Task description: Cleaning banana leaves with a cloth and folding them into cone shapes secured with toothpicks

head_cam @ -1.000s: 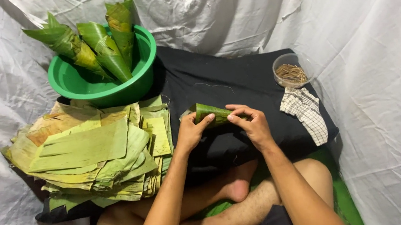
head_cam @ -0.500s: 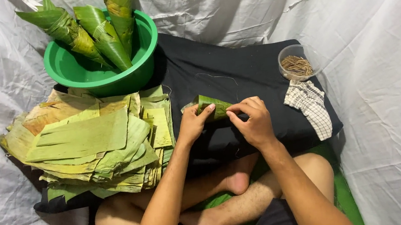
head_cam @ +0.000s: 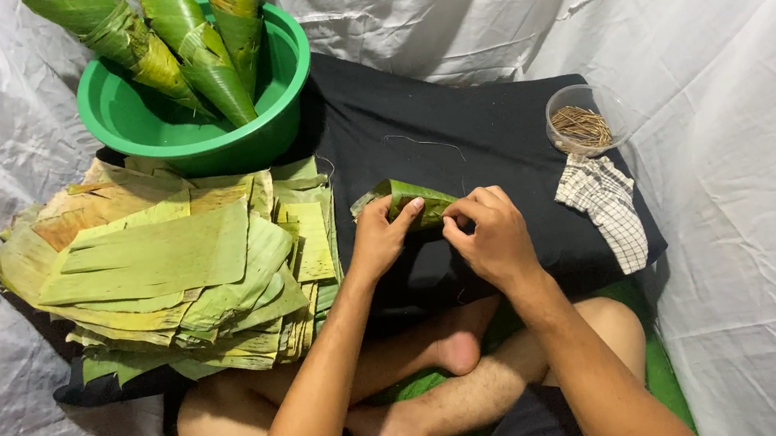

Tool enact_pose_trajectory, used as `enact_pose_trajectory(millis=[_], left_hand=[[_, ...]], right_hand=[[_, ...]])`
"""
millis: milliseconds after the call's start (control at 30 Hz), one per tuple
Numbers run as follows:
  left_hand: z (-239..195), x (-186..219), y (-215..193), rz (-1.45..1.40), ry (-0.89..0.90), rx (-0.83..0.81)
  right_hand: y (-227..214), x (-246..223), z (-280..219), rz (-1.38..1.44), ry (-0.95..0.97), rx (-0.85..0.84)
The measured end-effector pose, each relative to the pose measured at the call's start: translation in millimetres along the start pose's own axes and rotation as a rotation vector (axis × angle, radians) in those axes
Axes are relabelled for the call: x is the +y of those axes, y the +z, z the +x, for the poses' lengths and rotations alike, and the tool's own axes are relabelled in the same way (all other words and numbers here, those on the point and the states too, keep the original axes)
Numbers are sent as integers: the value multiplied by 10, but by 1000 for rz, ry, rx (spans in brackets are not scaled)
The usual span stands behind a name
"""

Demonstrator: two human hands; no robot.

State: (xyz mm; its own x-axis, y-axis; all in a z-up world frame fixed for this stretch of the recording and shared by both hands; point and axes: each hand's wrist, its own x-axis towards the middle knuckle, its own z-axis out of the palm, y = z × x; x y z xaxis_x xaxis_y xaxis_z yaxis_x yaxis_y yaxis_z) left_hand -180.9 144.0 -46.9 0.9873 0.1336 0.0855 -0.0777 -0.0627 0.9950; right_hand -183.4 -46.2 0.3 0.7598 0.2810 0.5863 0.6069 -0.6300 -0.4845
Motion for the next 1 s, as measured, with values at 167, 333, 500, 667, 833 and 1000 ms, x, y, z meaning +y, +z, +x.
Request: enact_pose_trajectory(millis=[167, 333, 500, 667, 833, 1000], left_hand=[[-27, 33, -3, 35, 26, 12], [-55, 39, 8, 49, 43, -6], [0, 31, -11, 14, 35, 52], [-7, 85, -1, -16, 50, 87], [9, 28, 4, -10, 59, 93], [19, 8, 7, -64, -16, 67]], right_hand=[[3, -51, 35, -72, 29, -46], [71, -73, 23, -97, 47, -57], [126, -55, -22, -134, 8, 59], [140, -133, -103, -230, -40, 160], [194, -129, -131, -229, -38, 214], [203, -77, -99, -154, -36, 196]])
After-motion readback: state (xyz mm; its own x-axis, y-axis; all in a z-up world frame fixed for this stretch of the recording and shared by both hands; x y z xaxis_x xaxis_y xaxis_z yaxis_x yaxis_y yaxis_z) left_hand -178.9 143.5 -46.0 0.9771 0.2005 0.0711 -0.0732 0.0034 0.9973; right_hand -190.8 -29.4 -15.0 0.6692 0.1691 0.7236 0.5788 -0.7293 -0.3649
